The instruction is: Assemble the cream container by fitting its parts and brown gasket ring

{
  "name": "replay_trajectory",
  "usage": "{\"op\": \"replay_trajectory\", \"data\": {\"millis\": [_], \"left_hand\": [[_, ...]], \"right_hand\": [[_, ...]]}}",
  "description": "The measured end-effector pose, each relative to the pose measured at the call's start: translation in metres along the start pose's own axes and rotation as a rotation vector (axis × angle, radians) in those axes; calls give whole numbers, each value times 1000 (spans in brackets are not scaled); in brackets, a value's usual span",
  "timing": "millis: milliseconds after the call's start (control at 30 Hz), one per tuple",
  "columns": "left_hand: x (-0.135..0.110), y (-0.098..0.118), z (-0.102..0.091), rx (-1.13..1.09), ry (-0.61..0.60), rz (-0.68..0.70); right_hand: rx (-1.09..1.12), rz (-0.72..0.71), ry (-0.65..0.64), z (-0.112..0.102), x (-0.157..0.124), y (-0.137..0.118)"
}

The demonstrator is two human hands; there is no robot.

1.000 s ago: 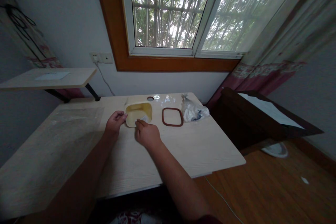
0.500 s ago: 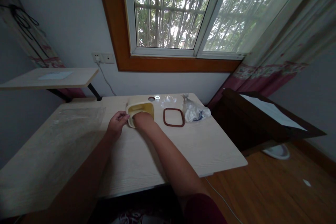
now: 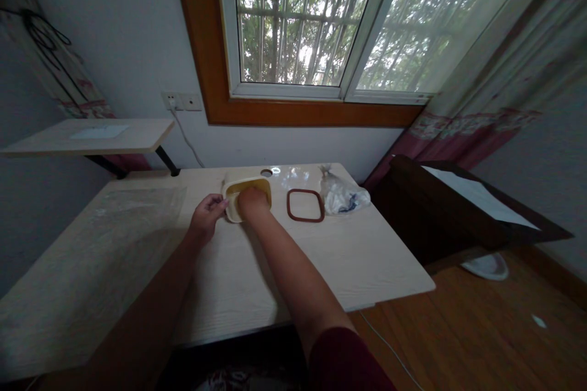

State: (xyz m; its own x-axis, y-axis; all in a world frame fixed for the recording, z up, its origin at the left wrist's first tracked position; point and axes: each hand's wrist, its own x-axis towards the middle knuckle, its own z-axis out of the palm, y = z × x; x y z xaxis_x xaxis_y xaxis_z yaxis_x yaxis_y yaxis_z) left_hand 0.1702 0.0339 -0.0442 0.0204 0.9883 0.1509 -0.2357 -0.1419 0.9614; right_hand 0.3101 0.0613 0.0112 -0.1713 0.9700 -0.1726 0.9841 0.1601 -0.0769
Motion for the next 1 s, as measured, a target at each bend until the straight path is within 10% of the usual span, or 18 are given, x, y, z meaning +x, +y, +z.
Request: {"op": "replay_trajectory", "data": {"millis": [1000], "left_hand": [[-2,3,-1,-78,3,13]], "right_hand": [[184,-203,21,-6,-11,-16]]}}
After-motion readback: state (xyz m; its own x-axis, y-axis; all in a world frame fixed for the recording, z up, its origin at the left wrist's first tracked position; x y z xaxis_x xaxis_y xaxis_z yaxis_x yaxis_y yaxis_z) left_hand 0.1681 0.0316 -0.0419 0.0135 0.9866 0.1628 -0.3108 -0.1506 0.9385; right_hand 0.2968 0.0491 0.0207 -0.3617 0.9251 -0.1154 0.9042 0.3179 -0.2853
